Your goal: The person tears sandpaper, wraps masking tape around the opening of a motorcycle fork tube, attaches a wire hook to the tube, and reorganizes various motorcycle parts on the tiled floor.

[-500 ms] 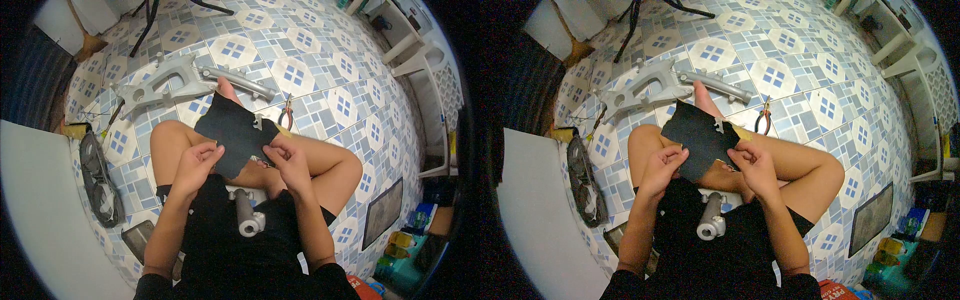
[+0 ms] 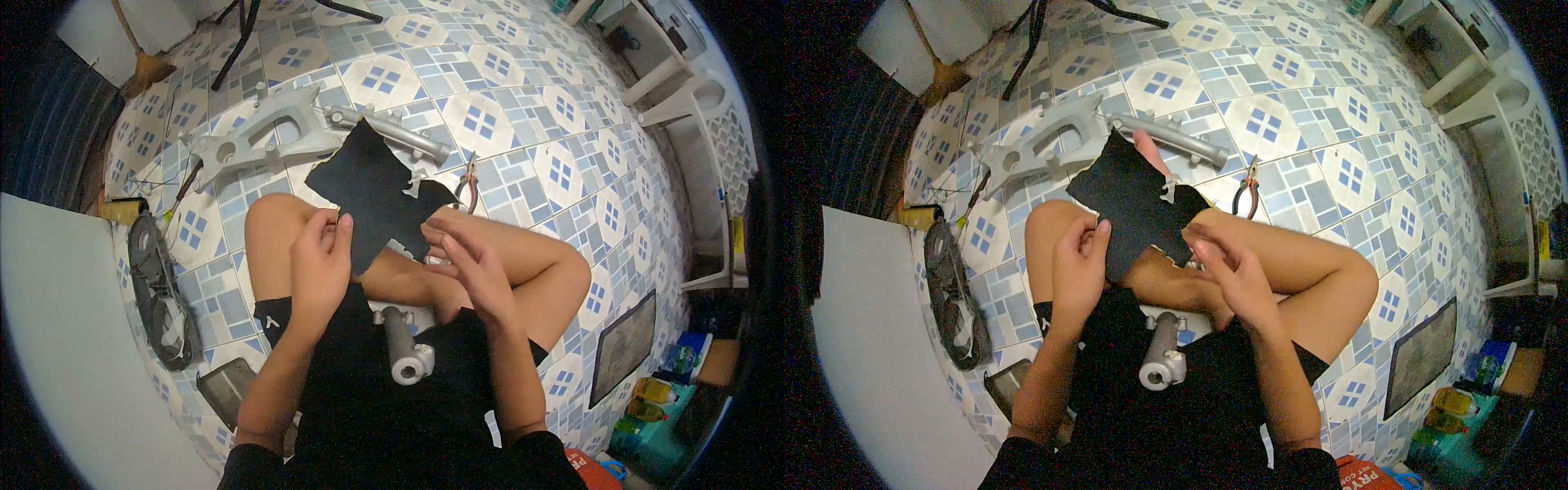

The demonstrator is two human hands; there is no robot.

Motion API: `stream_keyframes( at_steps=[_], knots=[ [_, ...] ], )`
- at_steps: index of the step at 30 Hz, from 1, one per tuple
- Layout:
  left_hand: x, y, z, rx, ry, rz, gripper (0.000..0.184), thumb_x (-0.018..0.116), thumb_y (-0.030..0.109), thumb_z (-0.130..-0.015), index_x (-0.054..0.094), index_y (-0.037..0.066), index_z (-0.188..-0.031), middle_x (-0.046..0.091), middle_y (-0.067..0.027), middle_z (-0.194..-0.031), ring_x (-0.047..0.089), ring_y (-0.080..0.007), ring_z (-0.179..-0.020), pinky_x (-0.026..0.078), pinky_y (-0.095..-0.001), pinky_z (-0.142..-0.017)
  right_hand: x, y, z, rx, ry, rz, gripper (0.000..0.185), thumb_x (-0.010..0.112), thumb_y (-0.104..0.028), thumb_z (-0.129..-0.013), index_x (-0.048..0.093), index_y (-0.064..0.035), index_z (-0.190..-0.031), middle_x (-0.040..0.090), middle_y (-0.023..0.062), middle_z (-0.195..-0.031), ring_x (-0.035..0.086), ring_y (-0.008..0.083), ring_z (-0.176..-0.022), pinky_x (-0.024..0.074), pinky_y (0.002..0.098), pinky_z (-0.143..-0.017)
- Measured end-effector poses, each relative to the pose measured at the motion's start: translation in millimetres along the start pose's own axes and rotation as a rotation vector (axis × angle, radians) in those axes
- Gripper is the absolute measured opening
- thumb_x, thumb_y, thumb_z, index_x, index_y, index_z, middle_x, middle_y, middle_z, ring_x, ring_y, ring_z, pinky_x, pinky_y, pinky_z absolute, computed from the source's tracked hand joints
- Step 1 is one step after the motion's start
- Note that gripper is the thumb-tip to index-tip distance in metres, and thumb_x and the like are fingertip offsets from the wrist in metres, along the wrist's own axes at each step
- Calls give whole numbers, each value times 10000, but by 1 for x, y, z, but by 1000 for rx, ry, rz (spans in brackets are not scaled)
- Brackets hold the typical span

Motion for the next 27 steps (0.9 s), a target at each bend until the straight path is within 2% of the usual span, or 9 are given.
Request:
stream_keyframes(
  at_steps=[4,6,7,12,18,19,20,26,27],
  knots=[
    [11,-13,7,-8,-114,160,222,681,169,-1016,632,-45,-1047,675,-40,-893,594,-50,-784,474,-218,-662,-8,19,-2,-41,91,121,402,730,-175,-983,596,24,-1306,710,106,-1074,679,151,-898,559,290,-713],
    [11,-13,8,38,-182,284,211,690,161,-1007,635,-33,-1066,683,-38,-910,598,-52,-772,479,-221,-648,-18,40,-12,95,41,617,235,746,-171,-973,663,13,-1094,703,51,-878,648,117,-755,503,271,-640],
    [9,-20,8,-163,-267,302,203,706,175,-994,648,2,-1084,659,-16,-895,581,-56,-741,482,-228,-638,-2,19,-6,-19,53,447,182,755,-167,-968,673,-8,-934,659,20,-743,612,100,-672,477,267,-611],
    [21,-34,10,-594,-347,700,337,752,207,-959,636,20,-1214,714,-60,-1095,708,-147,-900,594,-320,-678,5,14,-4,-26,-52,548,171,775,-132,-905,716,-5,-1003,695,84,-760,670,151,-726,518,321,-661],
    [36,-55,0,-281,47,610,367,743,153,-960,621,-1,-1270,710,-77,-1177,719,-195,-955,601,-348,-768,10,-2,-7,-297,115,757,143,759,-122,-941,723,15,-963,741,78,-811,677,130,-723,522,295,-655],
    [34,-45,2,-249,113,660,364,784,137,-930,654,-60,-1207,711,-110,-1155,693,-150,-1003,572,-296,-816,18,-13,0,-417,151,779,129,763,-73,-892,726,9,-984,729,130,-837,683,232,-732,530,354,-676],
    [34,-51,1,-263,112,653,364,784,137,-930,654,-60,-1207,711,-110,-1155,693,-150,-1003,572,-296,-816,24,-23,6,-540,186,799,169,767,-24,-844,729,4,-1006,718,182,-862,689,333,-741,538,412,-697],
    [32,-60,6,-263,66,738,251,737,89,-947,674,-13,-1167,717,-81,-1092,697,-158,-993,573,-324,-832,44,-46,26,-989,-60,1087,132,790,-39,-826,721,-8,-934,672,153,-789,642,336,-705,528,393,-673],
    [28,-44,1,-208,30,586,315,727,86,-952,637,2,-1242,711,-86,-1130,701,-191,-1015,574,-342,-859,33,-46,16,-818,-11,949,129,795,-72,-847,726,-2,-930,676,151,-781,638,308,-681,523,374,-661]
  ],
)
Point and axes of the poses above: each hand's wrist, its own z-axis away from the middle knuckle, its own x-axis out of the palm, y = z × x, the point moved 7 cm from there along -z, towards the middle knuckle
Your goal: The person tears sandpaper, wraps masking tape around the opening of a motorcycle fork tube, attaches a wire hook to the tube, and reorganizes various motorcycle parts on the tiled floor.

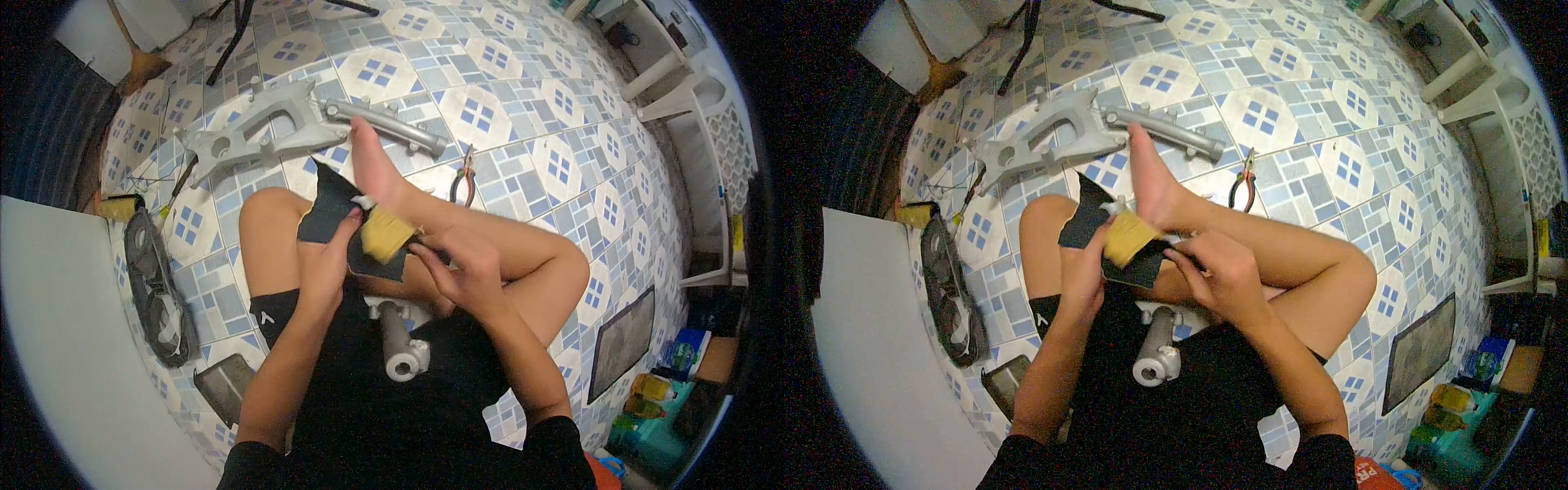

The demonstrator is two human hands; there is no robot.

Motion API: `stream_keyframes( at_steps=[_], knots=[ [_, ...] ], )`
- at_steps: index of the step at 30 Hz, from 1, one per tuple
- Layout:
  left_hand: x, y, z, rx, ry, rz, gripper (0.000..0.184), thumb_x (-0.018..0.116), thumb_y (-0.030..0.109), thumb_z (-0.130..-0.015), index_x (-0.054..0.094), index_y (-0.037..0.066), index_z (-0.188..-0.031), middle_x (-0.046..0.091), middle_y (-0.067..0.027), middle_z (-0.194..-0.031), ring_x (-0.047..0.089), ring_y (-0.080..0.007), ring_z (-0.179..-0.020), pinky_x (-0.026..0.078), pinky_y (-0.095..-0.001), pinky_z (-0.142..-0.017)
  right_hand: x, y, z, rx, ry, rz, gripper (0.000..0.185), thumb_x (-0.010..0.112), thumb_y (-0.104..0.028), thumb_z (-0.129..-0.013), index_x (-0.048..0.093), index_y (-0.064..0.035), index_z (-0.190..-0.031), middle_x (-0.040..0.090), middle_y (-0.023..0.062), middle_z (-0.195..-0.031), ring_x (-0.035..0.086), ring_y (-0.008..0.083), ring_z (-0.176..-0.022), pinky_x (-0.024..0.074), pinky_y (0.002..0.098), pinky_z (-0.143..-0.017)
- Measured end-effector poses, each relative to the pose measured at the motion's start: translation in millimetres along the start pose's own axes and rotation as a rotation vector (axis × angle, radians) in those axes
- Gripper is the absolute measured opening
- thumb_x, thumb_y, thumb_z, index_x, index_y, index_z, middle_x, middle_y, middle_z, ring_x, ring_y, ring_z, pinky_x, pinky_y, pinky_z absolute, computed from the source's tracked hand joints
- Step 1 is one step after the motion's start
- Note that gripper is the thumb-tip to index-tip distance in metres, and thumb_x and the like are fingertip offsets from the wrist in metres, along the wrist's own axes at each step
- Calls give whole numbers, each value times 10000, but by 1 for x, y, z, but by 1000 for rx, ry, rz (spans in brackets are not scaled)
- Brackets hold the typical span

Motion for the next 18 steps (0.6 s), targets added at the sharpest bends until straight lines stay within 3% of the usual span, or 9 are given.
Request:
stream_keyframes(
  at_steps=[2,5,6,7,8,11,13,14,18],
  knots=[
    [1,10,5,-155,-60,98,372,733,91,-951,601,3,-1288,691,-94,-1185,689,-206,-1045,564,-345,-886,11,43,12,470,-112,-307,198,791,-179,-913,740,11,-938,705,123,-772,651,204,-654,507,321,-637],
    [-16,28,9,-375,-171,302,551,770,126,-931,507,13,-1402,613,-122,-1348,652,-254,-1130,521,-379,-982,15,61,21,719,-250,-512,214,772,-203,-938,743,6,-975,723,86,-778,656,141,-680,504,293,-642],
    [-36,58,6,-5,-80,-104,614,783,145,-917,478,30,-1437,585,-132,-1387,636,-253,-1158,501,-402,-1019,17,63,27,746,-243,-525,214,772,-203,-938,743,6,-975,723,86,-778,656,141,-680,504,293,-642],
    [-39,91,16,375,7,-501,677,796,164,-903,448,47,-1472,557,-142,-1425,620,-252,-1185,481,-424,-1055,18,62,27,675,-259,-477,207,773,-201,-937,748,-2,-987,730,81,-785,658,141,-673,510,298,-634],
    [-32,100,21,370,10,-508,677,796,164,-903,448,47,-1472,557,-142,-1425,620,-252,-1185,481,-424,-1055,20,60,24,586,-280,-426,201,773,-200,-937,753,-10,-999,737,77,-793,659,142,-666,517,303,-625],
    [-3,146,32,743,58,-829,530,823,200,-849,634,79,-1329,681,-118,-1256,672,-250,-1084,478,-426,-1024,26,50,22,509,-346,-403,197,766,-193,-941,756,-10,-1015,742,93,-805,687,146,-689,536,323,-608],
    [10,133,17,824,-363,-973,238,840,213,-806,795,99,-1010,752,-79,-929,705,-253,-885,510,-372,-859,23,32,11,435,-364,-391,191,759,-179,-944,756,-11,-1033,748,109,-818,719,150,-719,554,344,-592],
    [8,125,5,789,-288,-915,146,851,235,-796,805,102,-757,700,-70,-682,677,-283,-703,490,-349,-704,15,21,2,388,-374,-324,188,762,-165,-937,754,-11,-1044,751,118,-835,727,165,-737,558,348,-611],
    [5,119,-8,683,-241,-962,166,846,246,-814,814,85,-837,688,-116,-680,653,-267,-640,475,-350,-642,-4,-2,-11,39,-224,-170,212,795,-58,-833,752,-30,-1039,720,127,-836,692,265,-730,544,390,-661]
  ],
)
Point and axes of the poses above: each hand's wrist, its own z-axis away from the middle knuckle, its own x-axis out of the palm, y = z × x, the point moved 7 cm from there along -z, towards the middle knuckle
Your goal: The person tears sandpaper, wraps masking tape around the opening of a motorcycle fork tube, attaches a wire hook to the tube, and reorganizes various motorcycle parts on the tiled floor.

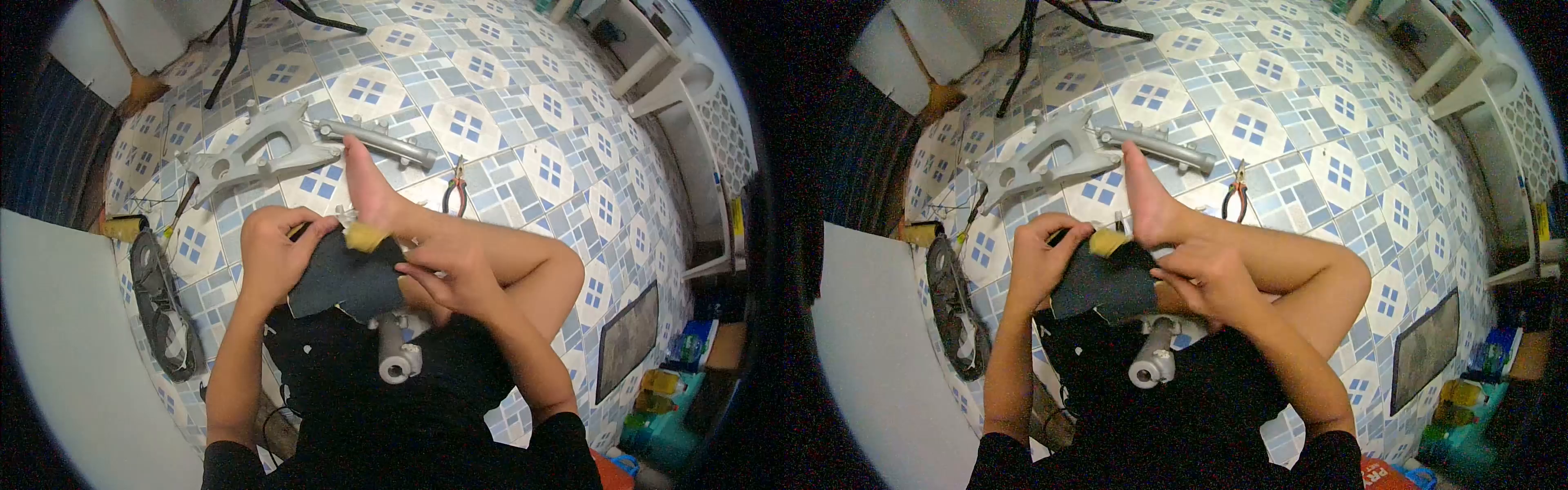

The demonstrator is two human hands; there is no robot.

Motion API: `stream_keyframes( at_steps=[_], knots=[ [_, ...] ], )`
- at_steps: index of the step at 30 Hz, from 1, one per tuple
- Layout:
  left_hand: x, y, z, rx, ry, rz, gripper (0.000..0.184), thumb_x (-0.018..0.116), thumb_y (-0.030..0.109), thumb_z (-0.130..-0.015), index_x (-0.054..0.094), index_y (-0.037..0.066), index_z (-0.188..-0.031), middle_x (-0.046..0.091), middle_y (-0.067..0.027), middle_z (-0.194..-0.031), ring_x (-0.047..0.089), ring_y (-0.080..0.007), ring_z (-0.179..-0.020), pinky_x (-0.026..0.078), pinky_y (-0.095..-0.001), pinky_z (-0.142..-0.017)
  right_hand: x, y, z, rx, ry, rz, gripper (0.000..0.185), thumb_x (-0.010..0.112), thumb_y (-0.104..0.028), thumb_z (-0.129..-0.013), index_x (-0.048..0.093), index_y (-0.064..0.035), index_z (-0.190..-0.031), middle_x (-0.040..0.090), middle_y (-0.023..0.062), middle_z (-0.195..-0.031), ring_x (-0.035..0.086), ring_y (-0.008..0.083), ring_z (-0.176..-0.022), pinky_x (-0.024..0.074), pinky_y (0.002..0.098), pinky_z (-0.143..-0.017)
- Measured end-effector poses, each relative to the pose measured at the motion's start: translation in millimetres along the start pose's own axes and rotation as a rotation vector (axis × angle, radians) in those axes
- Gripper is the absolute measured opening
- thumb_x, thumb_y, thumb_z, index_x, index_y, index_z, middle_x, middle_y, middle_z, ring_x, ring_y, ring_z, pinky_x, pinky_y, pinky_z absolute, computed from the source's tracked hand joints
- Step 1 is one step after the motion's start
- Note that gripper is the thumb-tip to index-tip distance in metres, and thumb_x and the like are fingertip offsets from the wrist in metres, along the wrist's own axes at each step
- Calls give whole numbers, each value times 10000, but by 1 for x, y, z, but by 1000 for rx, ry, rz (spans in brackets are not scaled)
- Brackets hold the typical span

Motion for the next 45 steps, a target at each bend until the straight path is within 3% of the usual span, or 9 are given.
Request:
stream_keyframes(
  at_steps=[2,7,11,13,21,24,27,33,45],
  knots=[
    [8,-16,4,-269,-86,113,199,837,248,-831,806,52,-847,684,-131,-681,636,-239,-624,461,-341,-633,2,-11,7,-142,42,38,246,798,-15,-776,741,-31,-1015,687,111,-811,668,279,-734,532,399,-662],
    [0,-16,8,-226,-202,133,210,759,179,-922,773,-30,-929,752,-82,-827,662,-120,-775,519,-292,-761,3,-30,15,-304,80,127,270,799,6,-736,736,-34,-995,671,82,-800,641,260,-720,522,384,-651],
    [-65,-71,4,-424,77,-30,316,742,282,-967,760,-32,-929,725,-48,-797,609,-90,-747,487,-274,-699,-27,-30,17,-279,169,45,194,808,-19,-789,762,-25,-977,706,100,-820,675,220,-715,540,353,-654],
    [-87,-81,9,-375,160,26,347,750,307,-959,765,-37,-924,730,-76,-776,588,-85,-724,478,-272,-699,-26,6,21,178,169,-222,135,753,-77,-913,759,-2,-1025,722,67,-840,663,140,-746,535,298,-663],
    [-122,-232,36,-477,197,-607,610,592,488,-1025,608,-36,-1338,697,-227,-1250,694,-401,-1035,523,-456,-932,-3,43,26,653,256,-706,263,643,-193,-1045,710,40,-1147,739,64,-1032,658,95,-885,528,239,-789],
    [-90,-83,26,43,425,-662,465,697,317,-975,628,-28,-1279,692,-235,-1153,669,-386,-1070,509,-460,-969,-5,26,13,609,239,-754,239,659,-158,-1032,710,34,-1164,740,77,-1079,674,104,-954,530,240,-846],
    [-15,-32,37,-352,47,220,233,704,164,-966,712,6,-1137,729,-101,-991,680,-169,-903,541,-295,-822,4,15,5,504,308,-704,237,669,-108,-1016,694,33,-1205,750,84,-1088,696,130,-993,541,242,-888],
    [63,45,39,-314,-197,760,290,731,14,-949,631,-31,-1218,688,-53,-1061,678,-99,-899,554,-218,-782,13,-5,-7,450,421,-704,248,726,-75,-969,715,44,-1186,749,123,-1142,701,132,-1014,556,267,-910],
    [39,65,32,-226,-252,543,243,739,4,-930,750,-12,-1172,720,-64,-1093,676,-112,-973,532,-240,-873,10,-7,15,539,291,-850,234,745,6,-924,696,47,-1149,739,110,-999,721,144,-841,609,257,-766]
  ],
)
Point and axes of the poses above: each hand's wrist, its own z-axis away from the middle knuckle, its own x-axis out of the palm, y = z × x, the point moved 7 cm from there along -z, towards the middle knuckle
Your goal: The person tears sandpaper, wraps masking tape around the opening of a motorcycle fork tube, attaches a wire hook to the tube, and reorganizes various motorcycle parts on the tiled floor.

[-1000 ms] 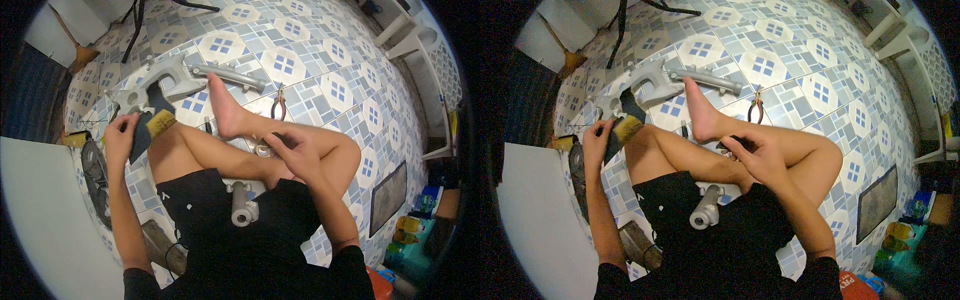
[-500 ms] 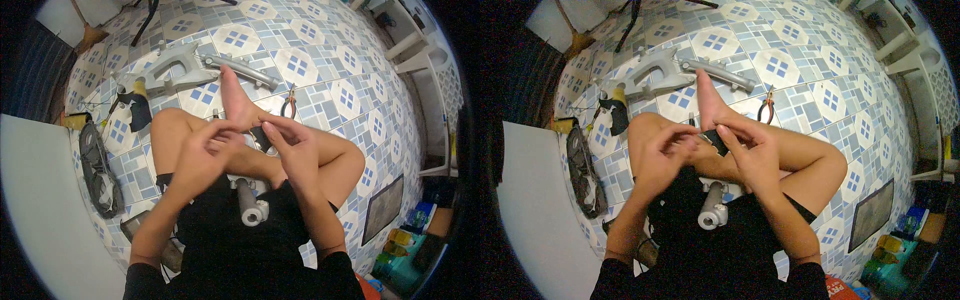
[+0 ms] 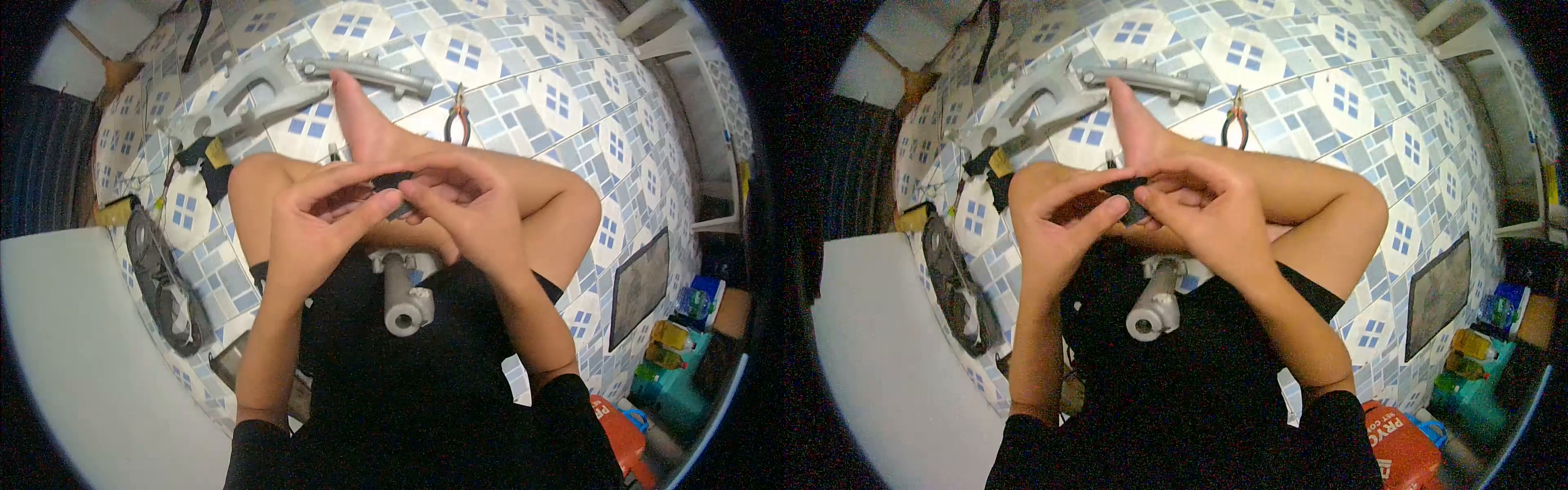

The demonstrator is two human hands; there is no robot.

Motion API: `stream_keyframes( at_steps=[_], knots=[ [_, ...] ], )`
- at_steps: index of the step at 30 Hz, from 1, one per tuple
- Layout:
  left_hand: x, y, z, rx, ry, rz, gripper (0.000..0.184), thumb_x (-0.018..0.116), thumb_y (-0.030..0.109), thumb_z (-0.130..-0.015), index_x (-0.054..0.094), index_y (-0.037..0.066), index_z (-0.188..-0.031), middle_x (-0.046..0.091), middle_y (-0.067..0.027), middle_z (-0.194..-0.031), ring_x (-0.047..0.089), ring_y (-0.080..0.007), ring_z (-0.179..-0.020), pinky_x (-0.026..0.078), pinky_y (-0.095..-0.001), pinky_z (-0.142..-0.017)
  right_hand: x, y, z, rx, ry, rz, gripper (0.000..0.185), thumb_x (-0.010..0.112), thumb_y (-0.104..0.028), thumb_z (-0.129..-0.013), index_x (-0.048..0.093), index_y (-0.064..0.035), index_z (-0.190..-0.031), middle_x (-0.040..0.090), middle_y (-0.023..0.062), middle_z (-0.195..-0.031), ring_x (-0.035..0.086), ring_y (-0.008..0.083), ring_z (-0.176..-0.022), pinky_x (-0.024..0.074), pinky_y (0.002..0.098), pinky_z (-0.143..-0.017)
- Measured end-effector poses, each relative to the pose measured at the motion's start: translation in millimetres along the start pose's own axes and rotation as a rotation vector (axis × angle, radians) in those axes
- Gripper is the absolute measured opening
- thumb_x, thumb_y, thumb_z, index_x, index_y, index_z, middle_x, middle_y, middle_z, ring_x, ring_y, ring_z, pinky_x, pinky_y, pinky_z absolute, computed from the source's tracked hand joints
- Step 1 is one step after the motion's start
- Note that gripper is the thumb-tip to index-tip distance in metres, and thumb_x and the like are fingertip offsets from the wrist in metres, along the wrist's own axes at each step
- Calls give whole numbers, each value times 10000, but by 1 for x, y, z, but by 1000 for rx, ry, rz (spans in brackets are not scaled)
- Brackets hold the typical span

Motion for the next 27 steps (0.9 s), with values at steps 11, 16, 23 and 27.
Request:
stream_keyframes(
  at_steps=[11,16,23,27],
  knots=[
    [-1,10,15,42,-62,218,192,749,-25,-916,757,-59,-1104,739,-147,-1131,703,-186,-1031,560,-270,-922,5,-17,20,32,-65,-60,214,736,-13,-942,714,80,-1133,748,143,-1066,740,166,-921,626,267,-808],
    [0,14,19,122,-24,152,234,766,-46,-886,760,-31,-1120,740,-141,-1124,710,-190,-1036,587,-272,-895,5,-24,20,-35,-53,30,226,745,-27,-944,714,82,-1139,744,134,-1091,727,155,-952,615,263,-854],
    [-3,23,26,241,78,-1,230,785,-54,-858,754,-26,-1083,744,-140,-1111,718,-216,-1032,592,-315,-910,10,-28,23,-31,-29,87,239,751,-18,-936,720,83,-1150,742,128,-1086,725,150,-939,605,251,-847],
    [-5,21,27,248,140,-38,208,800,-33,-844,768,-10,-1048,753,-113,-1064,722,-196,-965,601,-294,-833,10,-23,26,-21,-7,110,231,747,-15,-938,722,82,-1146,742,130,-1082,724,143,-929,603,246,-834]
  ],
)
Point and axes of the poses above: each hand's wrist, its own z-axis away from the middle knuckle, its own x-axis out of the palm, y = z × x, the point moved 7 cm from there along -z, towards the middle knuckle
